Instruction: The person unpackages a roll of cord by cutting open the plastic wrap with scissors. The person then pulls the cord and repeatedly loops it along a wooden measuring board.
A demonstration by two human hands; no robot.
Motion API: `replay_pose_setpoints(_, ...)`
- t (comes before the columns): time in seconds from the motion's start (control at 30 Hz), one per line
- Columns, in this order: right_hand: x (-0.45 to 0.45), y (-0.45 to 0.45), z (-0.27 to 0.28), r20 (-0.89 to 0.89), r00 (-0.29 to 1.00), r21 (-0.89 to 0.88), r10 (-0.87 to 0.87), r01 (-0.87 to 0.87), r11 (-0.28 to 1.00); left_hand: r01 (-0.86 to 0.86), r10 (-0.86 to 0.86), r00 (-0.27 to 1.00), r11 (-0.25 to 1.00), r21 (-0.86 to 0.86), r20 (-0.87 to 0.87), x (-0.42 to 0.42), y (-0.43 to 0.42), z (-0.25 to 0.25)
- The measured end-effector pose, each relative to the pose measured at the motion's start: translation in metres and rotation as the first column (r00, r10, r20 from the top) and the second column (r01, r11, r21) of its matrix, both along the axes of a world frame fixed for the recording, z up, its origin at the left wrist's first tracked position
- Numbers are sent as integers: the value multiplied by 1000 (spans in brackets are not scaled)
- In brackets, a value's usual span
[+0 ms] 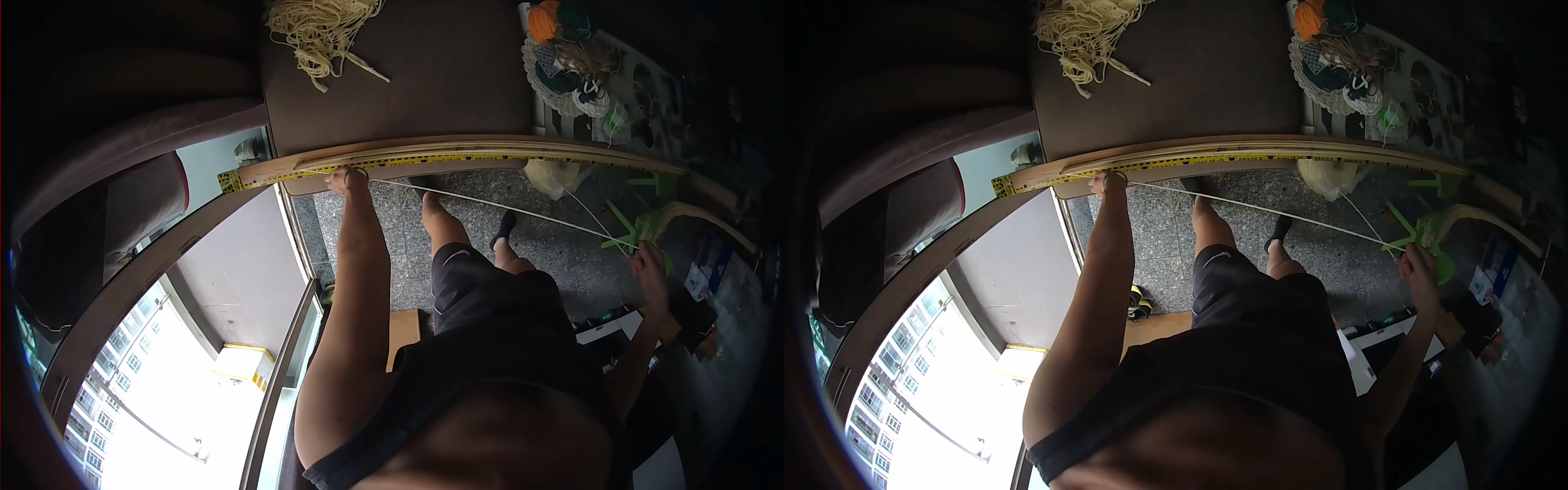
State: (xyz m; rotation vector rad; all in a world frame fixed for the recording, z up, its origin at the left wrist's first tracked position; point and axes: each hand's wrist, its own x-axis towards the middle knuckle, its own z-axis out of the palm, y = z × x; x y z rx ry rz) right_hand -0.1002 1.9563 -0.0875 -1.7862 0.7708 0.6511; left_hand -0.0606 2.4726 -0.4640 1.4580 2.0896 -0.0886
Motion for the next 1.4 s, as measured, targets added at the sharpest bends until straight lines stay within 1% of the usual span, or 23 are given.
replay_pose_setpoints(0.1,-35,-71,-3,103,990,27,-92,90,996,96,-98,994,994,45,44,1,-24,21)
replay_pose_setpoints(0.17,-61,-129,-5,292,879,108,-377,361,926,376,-376,926,922,94,-13,-10,-42,34)
replay_pose_setpoints(0.2,-69,-147,4,337,782,167,-524,498,851,242,-251,964,965,103,92,-12,-57,50)
replay_pose_setpoints(0.23,-75,-167,13,353,764,172,-540,514,840,105,-121,973,990,93,196,-16,-74,64)
replay_pose_setpoints(0.3,-92,-208,28,431,487,316,-760,707,632,117,-158,947,980,159,279,-29,-115,83)
replay_pose_setpoints(0.43,-151,-308,69,352,330,543,-876,690,478,221,-261,912,962,159,315,-72,-193,81)
replay_pose_setpoints(0.5,-182,-353,96,395,273,687,-877,546,479,304,-333,921,939,162,201,-89,-239,89)
replay_pose_setpoints(0.57,-197,-374,126,421,247,708,-873,511,487,380,-408,892,910,168,193,-105,-284,99)
replay_pose_setpoints(0.63,-178,-358,151,444,-65,542,-894,813,211,431,-460,868,885,178,187,-115,-315,95)
replay_pose_setpoints(0.67,-220,-438,133,368,181,686,-912,609,398,465,-496,852,863,197,167,-118,-327,90)
replay_pose_setpoints(0.8,-177,-463,145,397,298,740,-868,456,495,434,-467,871,876,208,151,-110,-387,120)
replay_pose_setpoints(0.87,-154,-492,152,444,442,887,-779,-96,452,328,-377,912,907,265,162,-101,-395,94)
replay_pose_setpoints(0.9,-146,-505,159,445,437,887,-782,-94,452,334,-383,909,905,265,164,-94,-397,88)
replay_pose_setpoints(0.97,-133,-532,183,482,292,868,-826,-34,495,355,-426,894,861,364,136,-80,-415,79)
replay_pose_setpoints(1.0,-128,-546,195,450,245,889,-859,-27,458,457,-501,863,828,325,62,-77,-412,70)
replay_pose_setpoints(1.1,-119,-611,219,610,273,782,-744,-54,621,444,-463,886,863,241,24,-48,-446,93)
replay_pose_setpoints(1.13,-111,-623,210,694,176,715,-699,-48,698,674,-664,739,723,151,-116,-45,-432,69)
replay_pose_setpoints(1.17,-102,-634,201,696,166,713,-699,-42,700,847,-818,529,527,71,-228,-42,-418,45)
replay_pose_setpoints(1.23,-83,-661,180,502,307,848,-808,12,531,957,-913,108,202,-207,-394,-29,-423,32)
replay_pose_setpoints(1.27,-77,-681,158,470,336,866,-816,4,500,892,-880,-199,20,-451,-431,-11,-465,90)
replay_pose_setpoints(1.3,-70,-703,131,439,365,883,-821,-4,470,892,-880,-207,10,-451,-428,-2,-479,93)
replay_pose_setpoints(1.37,-52,-741,74,350,469,892,-811,99,442,913,-895,-112,79,-399,-432,5,-493,97)
replay_pose_setpoints(1.4,-41,-766,39,226,500,915,-836,185,358,920,-894,-110,74,-384,-435,5,-494,89)
